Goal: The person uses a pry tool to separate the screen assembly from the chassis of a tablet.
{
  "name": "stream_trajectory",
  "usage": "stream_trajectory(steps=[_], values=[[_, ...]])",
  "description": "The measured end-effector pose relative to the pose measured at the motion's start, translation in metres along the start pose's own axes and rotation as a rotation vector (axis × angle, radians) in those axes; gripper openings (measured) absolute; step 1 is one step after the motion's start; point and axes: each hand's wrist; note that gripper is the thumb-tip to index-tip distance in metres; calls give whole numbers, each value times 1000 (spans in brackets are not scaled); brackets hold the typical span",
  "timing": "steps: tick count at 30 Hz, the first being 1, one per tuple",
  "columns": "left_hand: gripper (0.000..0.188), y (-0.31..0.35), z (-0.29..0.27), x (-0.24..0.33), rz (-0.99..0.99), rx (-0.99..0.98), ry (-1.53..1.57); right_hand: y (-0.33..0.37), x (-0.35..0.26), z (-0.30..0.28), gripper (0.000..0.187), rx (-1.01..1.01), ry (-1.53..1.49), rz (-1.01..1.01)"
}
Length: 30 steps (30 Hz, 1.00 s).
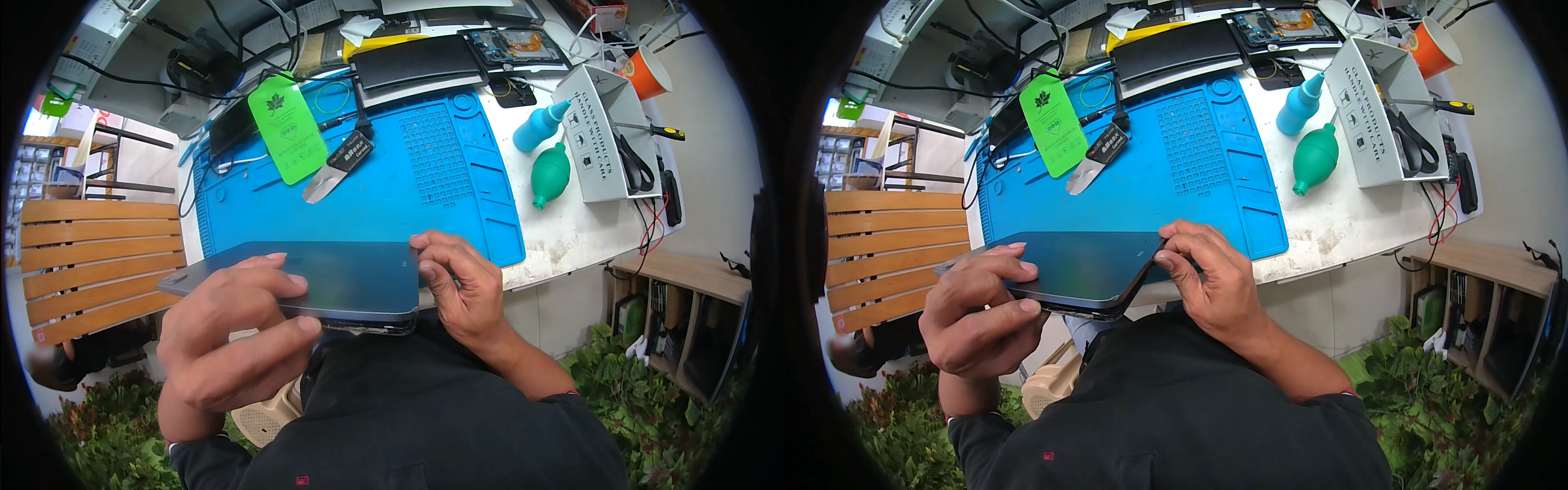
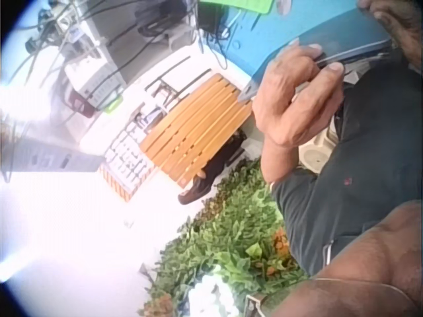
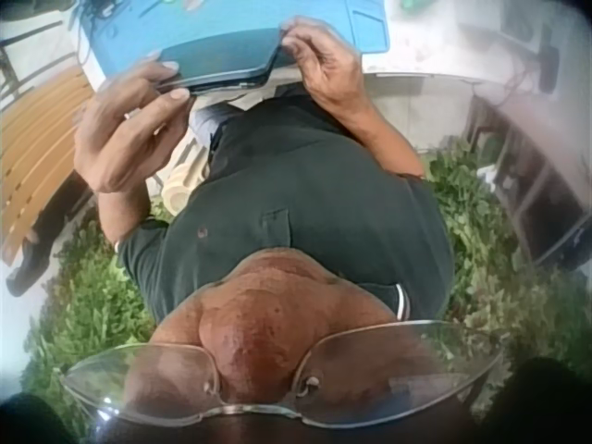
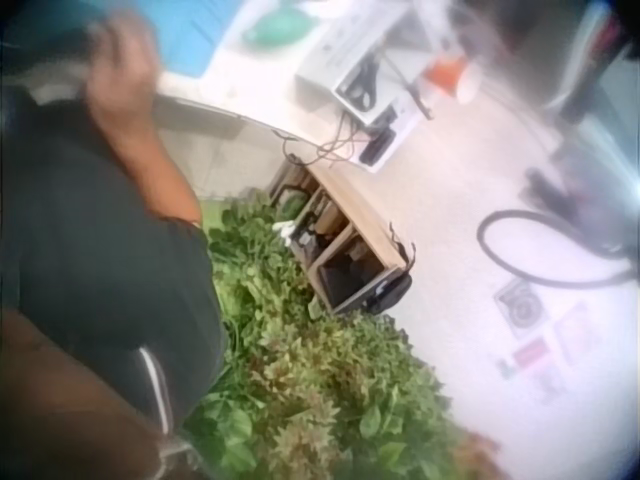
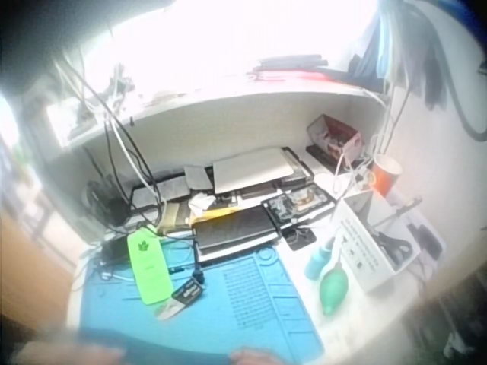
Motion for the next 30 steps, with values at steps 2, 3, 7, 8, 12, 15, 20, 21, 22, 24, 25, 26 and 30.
stream_trajectory(steps=[2,3,7,8,12,15,20,21,22,24,25,26,30], values=[[36,-2,-1,0,-14,-6,3,-1,1,0,17,-3,6,-5],[36,-3,-2,0,-22,-10,6,-2,1,0,17,-5,9,-7],[36,-5,-3,0,-31,-24,11,-1,2,0,17,-14,4,7],[36,-5,-3,0,-34,-28,10,-2,2,0,17,-14,8,-2],[36,-5,-3,-1,-33,-30,12,-2,-1,0,17,-15,9,14],[36,-5,-4,-2,-24,-33,19,-1,-2,0,17,-15,4,38],[35,-9,-6,-1,-15,-54,0,-1,-3,1,18,-14,2,31],[35,-10,-6,-1,-24,-53,4,-1,-3,1,19,-15,-5,40],[34,-11,-6,-2,-31,-50,3,-1,-3,1,19,-12,-4,53],[33,-11,-4,-5,-21,-32,-14,1,-1,2,19,-5,-1,78],[33,-13,-5,-5,-15,-35,-32,-1,-1,2,19,1,2,54],[33,-14,-6,-6,-9,-37,-49,-2,0,3,19,7,5,31],[34,-21,-18,-5,-78,-80,-15,-4,-6,0,16,-12,41,35]])
Point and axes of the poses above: each hand's wrist, its own y-axis away from the middle knuckle, its own z-axis out of the palm, x = y × z, and after that the axes turned 8 degrees about z, right-handed
